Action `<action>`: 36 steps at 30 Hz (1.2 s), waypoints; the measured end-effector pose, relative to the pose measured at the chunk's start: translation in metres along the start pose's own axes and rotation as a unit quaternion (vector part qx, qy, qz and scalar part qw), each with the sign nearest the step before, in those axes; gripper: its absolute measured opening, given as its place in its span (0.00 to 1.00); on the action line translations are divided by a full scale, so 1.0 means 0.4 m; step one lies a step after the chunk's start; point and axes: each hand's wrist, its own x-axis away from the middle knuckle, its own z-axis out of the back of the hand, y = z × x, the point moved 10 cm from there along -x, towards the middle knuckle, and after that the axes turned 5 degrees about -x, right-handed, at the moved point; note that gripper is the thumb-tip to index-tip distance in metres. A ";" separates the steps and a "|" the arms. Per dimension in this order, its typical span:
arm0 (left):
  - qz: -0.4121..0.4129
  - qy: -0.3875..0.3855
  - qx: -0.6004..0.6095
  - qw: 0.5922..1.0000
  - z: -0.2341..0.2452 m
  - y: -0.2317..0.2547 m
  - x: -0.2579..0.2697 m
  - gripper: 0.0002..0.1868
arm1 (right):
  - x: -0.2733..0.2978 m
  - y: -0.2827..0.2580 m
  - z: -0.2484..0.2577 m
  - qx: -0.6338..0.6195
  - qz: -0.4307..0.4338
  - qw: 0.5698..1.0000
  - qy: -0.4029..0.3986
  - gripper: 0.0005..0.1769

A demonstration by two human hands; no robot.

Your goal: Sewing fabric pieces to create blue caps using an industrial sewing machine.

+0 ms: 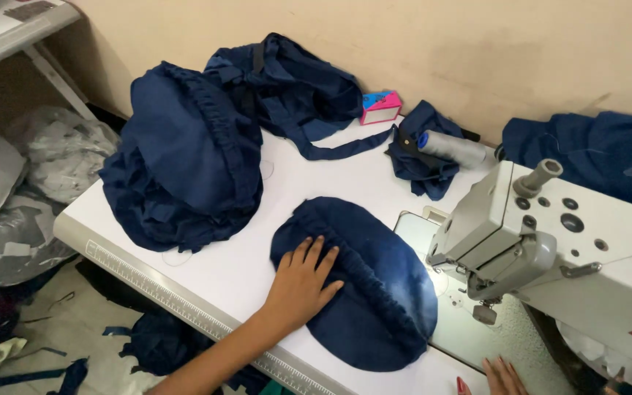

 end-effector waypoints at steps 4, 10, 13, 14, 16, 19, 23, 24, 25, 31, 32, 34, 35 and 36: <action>0.067 -0.040 0.034 0.996 0.051 -0.006 0.062 0.32 | -0.159 -0.176 0.158 -0.036 -0.003 0.999 0.001 0.30; 0.149 0.041 0.028 0.988 0.123 -0.162 0.048 0.26 | -0.326 -0.558 0.448 -0.084 -0.116 0.989 0.041 0.16; 0.190 0.058 0.029 0.980 0.093 -0.234 0.045 0.25 | -0.378 -0.623 0.488 -0.056 -0.140 0.987 0.046 0.22; 0.209 0.059 0.044 0.975 0.074 -0.253 0.044 0.24 | -0.391 -0.645 0.502 -0.043 -0.134 0.989 0.053 0.26; 0.225 0.063 0.071 0.970 0.077 -0.255 0.034 0.24 | -0.410 -0.669 0.525 -0.044 -0.136 0.988 0.057 0.27; 0.282 0.068 0.128 0.948 0.069 -0.279 0.040 0.22 | -0.420 -0.679 0.536 -0.058 -0.132 0.987 0.067 0.26; 0.390 0.073 0.246 0.884 0.050 -0.324 0.083 0.17 | -0.409 -0.663 0.516 -0.101 -0.133 0.982 0.084 0.20; 0.392 0.074 0.245 0.884 0.040 -0.330 0.089 0.17 | -0.402 -0.653 0.507 -0.102 -0.130 0.983 0.083 0.20; 0.390 0.096 0.298 0.866 0.029 -0.336 0.095 0.16 | -0.394 -0.641 0.499 -0.128 -0.128 0.979 0.088 0.21; 0.364 0.133 0.345 0.855 0.067 -0.334 0.105 0.13 | -0.264 -0.483 0.344 -0.286 -0.219 0.927 0.103 0.30; 0.355 0.129 0.302 0.875 0.088 -0.327 0.103 0.13 | -0.233 -0.447 0.321 -0.322 -0.258 0.903 0.117 0.33; 0.335 0.121 0.238 0.903 0.095 -0.324 0.107 0.13 | -0.250 -0.424 0.339 -0.320 -0.272 0.901 0.106 0.34; 0.312 0.111 0.172 0.928 0.103 -0.315 0.106 0.13 | -0.252 -0.412 0.344 -0.319 -0.288 0.898 0.095 0.34; 0.314 0.109 0.171 0.927 0.095 -0.314 0.118 0.13 | -0.275 -0.421 0.367 -0.320 -0.288 0.898 0.092 0.34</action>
